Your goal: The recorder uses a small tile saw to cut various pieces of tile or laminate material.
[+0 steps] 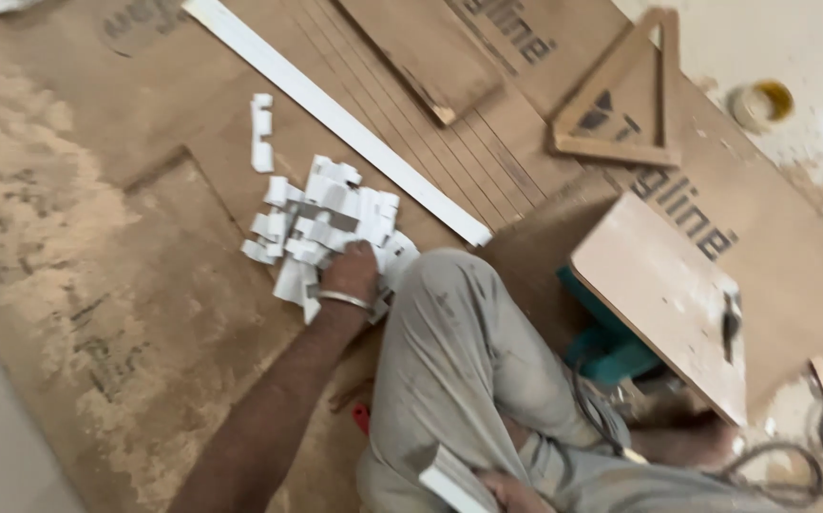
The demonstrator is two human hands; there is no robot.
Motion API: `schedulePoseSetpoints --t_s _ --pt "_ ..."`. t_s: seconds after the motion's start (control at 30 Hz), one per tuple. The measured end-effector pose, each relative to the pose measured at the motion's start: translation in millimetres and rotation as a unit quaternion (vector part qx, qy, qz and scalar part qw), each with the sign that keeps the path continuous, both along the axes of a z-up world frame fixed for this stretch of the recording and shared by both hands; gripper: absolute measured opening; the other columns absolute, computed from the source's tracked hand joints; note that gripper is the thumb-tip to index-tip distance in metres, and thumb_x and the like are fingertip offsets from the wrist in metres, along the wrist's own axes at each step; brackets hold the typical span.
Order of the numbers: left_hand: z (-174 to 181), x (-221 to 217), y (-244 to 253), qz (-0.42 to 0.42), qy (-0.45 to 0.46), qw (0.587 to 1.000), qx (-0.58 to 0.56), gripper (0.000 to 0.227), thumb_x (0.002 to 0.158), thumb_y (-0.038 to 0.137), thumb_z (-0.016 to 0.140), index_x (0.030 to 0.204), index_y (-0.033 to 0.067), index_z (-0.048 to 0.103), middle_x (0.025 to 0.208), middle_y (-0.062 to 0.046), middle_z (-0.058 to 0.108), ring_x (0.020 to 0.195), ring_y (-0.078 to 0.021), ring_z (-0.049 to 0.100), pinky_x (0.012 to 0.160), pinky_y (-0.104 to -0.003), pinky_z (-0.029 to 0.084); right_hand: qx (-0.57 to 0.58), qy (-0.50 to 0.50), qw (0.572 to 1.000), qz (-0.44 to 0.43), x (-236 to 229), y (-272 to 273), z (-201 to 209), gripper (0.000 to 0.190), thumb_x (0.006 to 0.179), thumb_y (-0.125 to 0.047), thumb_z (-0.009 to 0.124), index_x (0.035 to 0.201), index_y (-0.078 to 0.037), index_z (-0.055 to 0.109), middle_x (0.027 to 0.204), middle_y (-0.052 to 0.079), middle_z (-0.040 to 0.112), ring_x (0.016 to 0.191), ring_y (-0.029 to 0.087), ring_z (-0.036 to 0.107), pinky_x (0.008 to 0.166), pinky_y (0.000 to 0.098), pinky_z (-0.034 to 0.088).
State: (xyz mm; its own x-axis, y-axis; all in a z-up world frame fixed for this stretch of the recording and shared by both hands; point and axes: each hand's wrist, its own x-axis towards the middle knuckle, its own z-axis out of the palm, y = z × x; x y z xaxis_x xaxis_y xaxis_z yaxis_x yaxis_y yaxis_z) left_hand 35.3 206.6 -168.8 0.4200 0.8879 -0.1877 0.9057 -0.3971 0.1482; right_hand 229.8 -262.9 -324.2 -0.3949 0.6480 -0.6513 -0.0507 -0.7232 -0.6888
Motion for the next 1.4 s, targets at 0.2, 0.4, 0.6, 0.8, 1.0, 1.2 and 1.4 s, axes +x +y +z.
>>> schedulePoseSetpoints --t_s 0.2,0.4,0.6,0.8,1.0,1.2,1.4 --pt "0.9 3.7 5.0 0.039 -0.002 0.999 -0.035 0.03 0.089 0.006 0.062 0.117 -0.0042 0.056 0.113 -0.025 0.064 0.1 -0.0397 0.069 0.084 -0.047 0.058 -0.097 0.009 0.995 -0.035 3.0 95.2 196.8 0.046 0.084 -0.013 0.073 0.128 -0.006 0.065 0.091 -0.003 0.07 0.079 0.007 0.063 0.076 0.0247 0.054" --pt "9.2 12.4 -6.5 0.072 -0.025 0.997 -0.013 0.036 0.084 0.007 0.066 0.116 -0.0047 0.054 0.118 -0.027 0.058 0.105 -0.042 0.064 0.086 -0.047 0.057 -0.087 0.066 0.994 -0.022 8.1 100.2 202.1 0.045 0.086 -0.012 0.075 0.128 -0.001 0.064 0.076 -0.003 0.061 0.056 0.005 0.054 0.052 0.0233 0.046" --pt "-14.5 4.3 -5.6 0.063 -0.029 0.997 0.032 0.04 0.086 0.013 0.067 0.118 -0.0047 0.052 0.114 -0.027 0.06 0.107 -0.0432 0.062 0.091 -0.049 0.054 -0.074 0.05 0.996 -0.002 13.3 99.0 208.0 0.052 0.087 -0.016 0.074 0.137 -0.005 0.061 0.073 -0.003 0.061 0.051 0.006 0.053 0.047 0.023 0.044" --pt "67.0 -19.5 -34.4 0.04 -0.137 0.989 0.034 0.043 0.082 0.013 0.068 0.121 -0.0002 0.057 0.112 -0.025 0.059 0.098 -0.041 0.061 0.085 -0.05 0.052 -0.124 0.032 0.992 0.01 15.5 110.3 217.8 0.054 0.086 -0.021 0.076 0.136 -0.008 0.058 0.075 -0.005 0.064 0.052 0.005 0.053 0.046 0.0233 0.044" --pt "156.7 -32.3 -156.7 -0.195 -0.254 0.947 0.013 0.025 0.093 0.008 0.066 0.118 0.0044 0.062 0.105 -0.014 0.063 0.096 -0.031 0.063 0.079 -0.04 0.055 -0.086 0.112 0.989 0.04 25.4 119.5 215.9 0.04 0.089 -0.019 0.069 0.126 -0.005 0.065 0.078 -0.004 0.064 0.054 0.003 0.053 0.047 0.0204 0.044" --pt "169.4 -24.1 -211.5 -0.477 -0.269 0.836 -0.033 0.034 0.09 0.019 0.066 0.121 0.0064 0.067 0.122 -0.011 0.066 0.116 -0.0286 0.065 0.095 -0.039 0.056 -0.077 0.192 0.978 0.013 21.5 119.6 216.8 0.028 0.097 -0.028 0.066 0.115 -0.006 0.065 0.08 -0.004 0.063 0.054 0.002 0.051 0.045 0.02 0.041" --pt "166.0 -14.3 -218.5 -0.495 -0.22 0.84 0.003 0.042 0.087 0.021 0.064 0.125 0.0015 0.066 0.122 -0.013 0.065 0.117 -0.0313 0.062 0.098 -0.04 0.054 -0.057 0.051 0.996 0.049 23.3 108.0 208.9 0.06 0.103 -0.06 0.042 0.096 -0.005 0.064 0.066 0.001 0.061 0.048 0.007 0.054 0.04 0.0237 0.043"
